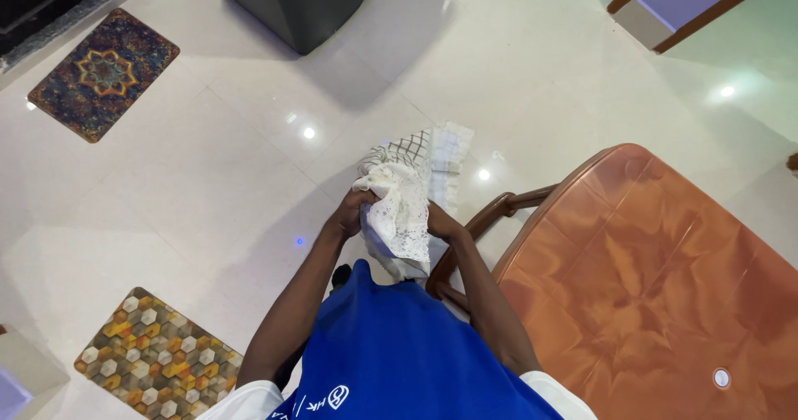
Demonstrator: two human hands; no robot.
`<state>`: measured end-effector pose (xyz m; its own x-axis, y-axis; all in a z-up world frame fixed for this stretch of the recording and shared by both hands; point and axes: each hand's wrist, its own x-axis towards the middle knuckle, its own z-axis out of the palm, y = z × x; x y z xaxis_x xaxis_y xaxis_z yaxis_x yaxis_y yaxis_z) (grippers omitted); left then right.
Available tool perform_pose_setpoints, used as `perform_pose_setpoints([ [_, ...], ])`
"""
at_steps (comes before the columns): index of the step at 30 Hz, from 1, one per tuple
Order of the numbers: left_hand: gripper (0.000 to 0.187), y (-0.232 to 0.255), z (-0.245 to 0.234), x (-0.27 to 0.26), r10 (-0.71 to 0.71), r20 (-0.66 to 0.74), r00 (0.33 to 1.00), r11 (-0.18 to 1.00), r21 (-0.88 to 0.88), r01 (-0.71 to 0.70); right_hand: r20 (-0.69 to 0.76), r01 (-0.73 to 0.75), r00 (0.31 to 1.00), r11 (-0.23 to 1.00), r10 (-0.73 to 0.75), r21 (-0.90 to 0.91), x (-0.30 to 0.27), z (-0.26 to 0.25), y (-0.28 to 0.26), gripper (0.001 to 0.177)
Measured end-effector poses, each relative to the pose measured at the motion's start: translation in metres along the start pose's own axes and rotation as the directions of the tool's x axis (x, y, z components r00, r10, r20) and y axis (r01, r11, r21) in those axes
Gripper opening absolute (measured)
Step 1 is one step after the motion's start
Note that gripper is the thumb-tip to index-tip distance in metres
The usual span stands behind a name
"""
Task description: The person removes a checkered tablecloth from a table and folds it, then wipes the table surface with a cloth before folding the cloth and placing it on the table.
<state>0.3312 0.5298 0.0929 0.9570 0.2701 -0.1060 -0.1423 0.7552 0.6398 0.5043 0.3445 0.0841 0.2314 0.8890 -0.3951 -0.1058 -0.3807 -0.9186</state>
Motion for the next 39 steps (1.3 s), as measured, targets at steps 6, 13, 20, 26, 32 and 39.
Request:
perform_pose_setpoints([
  [6,0.042,0.011,-0.003,0.004,0.011,0.084,0.996,0.999,0.048,-0.015,0.090,0.164,0.984,0.977,-0.153,-0.135,0.035,-0.009,0.058,0.091],
  [13,0.046,0.055,0.002,0.009,0.013,0.123,0.992,0.996,0.086,-0.024,-0.062,0.194,0.976,0.961,-0.209,-0.196,0.055,-0.010,0.050,0.068],
  [20,0.044,0.078,0.013,0.008,0.037,0.229,0.973,0.999,0.025,-0.044,-0.277,0.088,0.908,0.788,-0.315,-0.609,0.054,-0.009,0.023,0.039],
  [26,0.009,0.100,-0.002,0.003,0.313,0.202,0.928,0.941,0.066,-0.332,-0.686,-0.222,0.712,0.879,-0.149,-0.421,0.001,-0.010,-0.034,0.021],
  [32,0.031,0.129,0.043,-0.009,0.420,-0.260,0.870,0.845,0.462,-0.270,-0.724,0.112,0.573,0.912,-0.383,-0.394,-0.047,-0.044,-0.062,0.019],
  [39,0.051,0.127,0.079,-0.019,0.733,-0.076,0.676,0.361,0.886,-0.291,-0.781,0.323,0.589,0.946,-0.206,-0.006,-0.060,-0.053,-0.096,0.017],
])
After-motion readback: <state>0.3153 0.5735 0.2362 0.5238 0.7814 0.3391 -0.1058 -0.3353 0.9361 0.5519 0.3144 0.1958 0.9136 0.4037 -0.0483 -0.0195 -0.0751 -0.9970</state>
